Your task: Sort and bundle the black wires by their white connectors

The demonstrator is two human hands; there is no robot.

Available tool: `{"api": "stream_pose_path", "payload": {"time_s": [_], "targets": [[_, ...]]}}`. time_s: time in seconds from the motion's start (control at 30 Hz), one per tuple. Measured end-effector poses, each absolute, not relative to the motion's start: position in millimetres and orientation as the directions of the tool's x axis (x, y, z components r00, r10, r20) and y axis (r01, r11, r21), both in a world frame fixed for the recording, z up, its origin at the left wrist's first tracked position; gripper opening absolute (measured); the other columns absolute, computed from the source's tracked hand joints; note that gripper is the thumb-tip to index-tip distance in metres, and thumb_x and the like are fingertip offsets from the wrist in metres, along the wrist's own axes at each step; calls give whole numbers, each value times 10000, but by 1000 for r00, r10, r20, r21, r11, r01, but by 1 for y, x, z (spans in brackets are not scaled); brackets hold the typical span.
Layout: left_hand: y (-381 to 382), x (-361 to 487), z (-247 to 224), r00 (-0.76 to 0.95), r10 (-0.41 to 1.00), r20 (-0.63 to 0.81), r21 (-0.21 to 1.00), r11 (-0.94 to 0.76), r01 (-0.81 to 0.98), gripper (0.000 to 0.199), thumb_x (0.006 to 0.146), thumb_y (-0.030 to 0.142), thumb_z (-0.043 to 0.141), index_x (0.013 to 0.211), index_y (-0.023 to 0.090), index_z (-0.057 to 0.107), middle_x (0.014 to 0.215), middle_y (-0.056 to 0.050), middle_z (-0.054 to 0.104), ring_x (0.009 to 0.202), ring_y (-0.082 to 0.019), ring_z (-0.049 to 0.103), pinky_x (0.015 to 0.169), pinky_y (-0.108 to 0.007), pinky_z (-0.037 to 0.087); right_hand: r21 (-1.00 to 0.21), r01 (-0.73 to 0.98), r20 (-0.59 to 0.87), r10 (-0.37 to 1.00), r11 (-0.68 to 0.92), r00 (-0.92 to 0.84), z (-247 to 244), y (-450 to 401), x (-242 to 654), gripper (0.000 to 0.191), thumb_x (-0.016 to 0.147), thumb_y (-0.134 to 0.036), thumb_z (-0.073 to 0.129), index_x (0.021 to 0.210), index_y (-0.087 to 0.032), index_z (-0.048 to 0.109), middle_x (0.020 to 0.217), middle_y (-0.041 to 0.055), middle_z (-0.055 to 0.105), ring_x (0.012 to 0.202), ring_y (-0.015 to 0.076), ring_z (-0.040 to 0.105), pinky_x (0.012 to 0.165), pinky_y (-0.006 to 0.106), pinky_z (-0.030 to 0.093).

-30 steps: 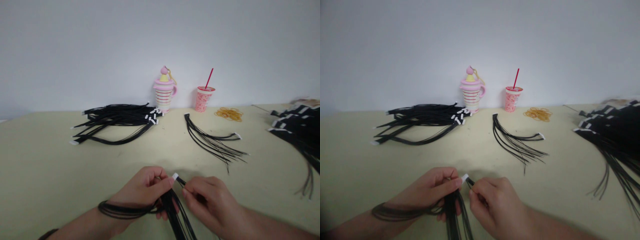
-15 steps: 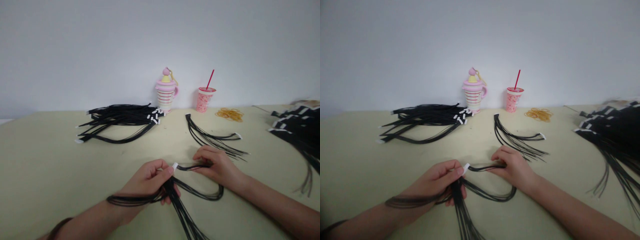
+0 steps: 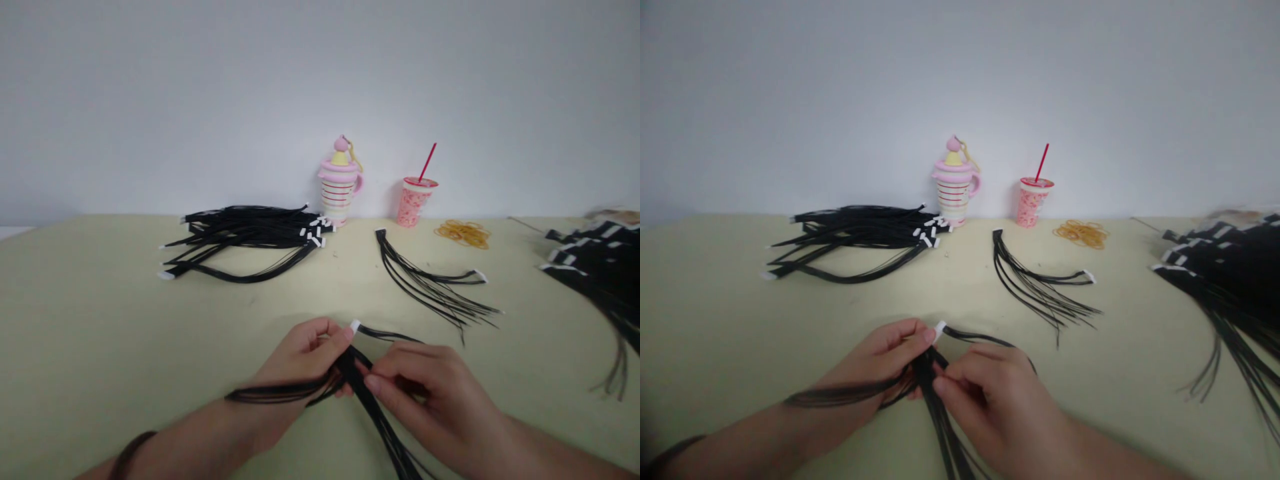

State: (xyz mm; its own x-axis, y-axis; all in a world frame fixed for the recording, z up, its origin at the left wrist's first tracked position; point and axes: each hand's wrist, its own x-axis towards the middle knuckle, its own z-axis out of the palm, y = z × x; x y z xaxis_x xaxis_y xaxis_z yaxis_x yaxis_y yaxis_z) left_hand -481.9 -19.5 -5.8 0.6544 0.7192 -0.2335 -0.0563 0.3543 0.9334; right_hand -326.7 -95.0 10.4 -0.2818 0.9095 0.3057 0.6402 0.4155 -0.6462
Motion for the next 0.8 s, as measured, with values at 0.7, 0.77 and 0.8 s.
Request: {"api": "stream_pose_path", "payload": {"time_s": [0.7,0.77,0.8], "targets": [[-37,-481,-6,636,769,-68,979,-71,190,274,848,412,425,772,149,420,542,33,426,482,-95,354,427,-205,239,-451,844,227,952,291,-206,12,-94,-337,144,776,-133,470,671,-153,567,651,6,568,529,93,475,526,208,290],[-37,-480,-3,650,755,-88,985,-31,169,269,834,405,438,762,146,426,535,39,411,474,-88,340,421,-197,235,-409,861,242,945,303,-219,11,-94,-338,130,745,-120,471,648,-146,554,627,5,556,500,90,453,507,212,278],[-36,-480,0,649,753,-109,986,-1,167,263,821,396,452,746,146,425,524,44,397,470,-85,335,418,-192,236,-391,869,249,944,304,-218,10,-94,-337,122,730,-117,472,639,-145,549,612,2,548,485,90,441,497,215,271]]}}
